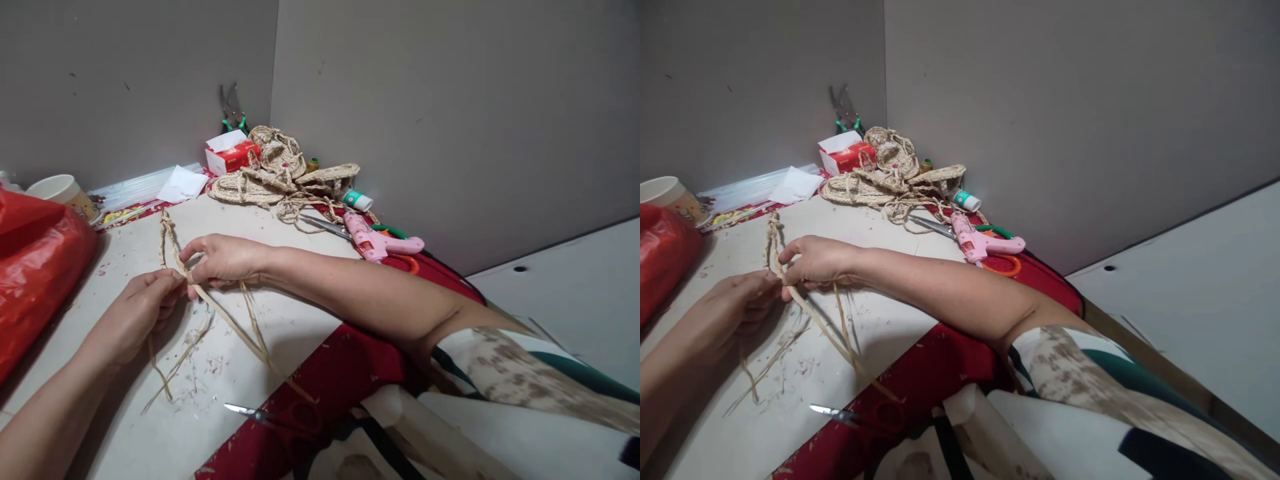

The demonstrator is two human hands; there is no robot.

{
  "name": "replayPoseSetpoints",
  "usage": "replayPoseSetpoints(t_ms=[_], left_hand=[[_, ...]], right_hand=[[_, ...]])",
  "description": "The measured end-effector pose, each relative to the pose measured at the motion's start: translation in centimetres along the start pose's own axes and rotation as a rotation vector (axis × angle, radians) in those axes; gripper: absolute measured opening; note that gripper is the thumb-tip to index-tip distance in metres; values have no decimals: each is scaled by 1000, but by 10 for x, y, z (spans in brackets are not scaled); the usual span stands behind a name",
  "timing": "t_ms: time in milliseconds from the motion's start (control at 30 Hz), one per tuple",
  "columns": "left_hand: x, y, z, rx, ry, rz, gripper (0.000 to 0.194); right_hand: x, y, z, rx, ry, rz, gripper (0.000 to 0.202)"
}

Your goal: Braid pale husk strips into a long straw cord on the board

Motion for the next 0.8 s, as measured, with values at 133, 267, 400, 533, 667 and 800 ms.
replayPoseSetpoints(t_ms=[133, 267, 400, 533, 667, 800], left_hand=[[2, 1, 6, -83, 91, -82, 34], [2, 2, 8, -155, 162, -132, 34], [3, 1, 6, -126, 181, -98, 32], [4, 1, 3, -77, 170, -77, 31], [4, 2, 5, -67, 146, -75, 30], [2, 1, 6, -17, 84, -17, 33]], right_hand=[[-2, 2, -2, 22, 116, -52, 44], [-7, 3, -3, 77, 200, -103, 50], [-8, 4, -3, 60, 226, -113, 44], [-8, 2, -8, -16, 250, -149, 23], [-9, 2, -15, -61, 313, -149, 8], [-15, 5, -20, -25, 456, -141, 14]])
Point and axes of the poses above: each hand's wrist, its own y-axis away from the middle knuckle, its own z-axis out of the palm, x = y × z, the point moved 4 cm from there along -y, towards the middle knuckle, and after that the axes turned 6 degrees about x, right-handed, at the moved point
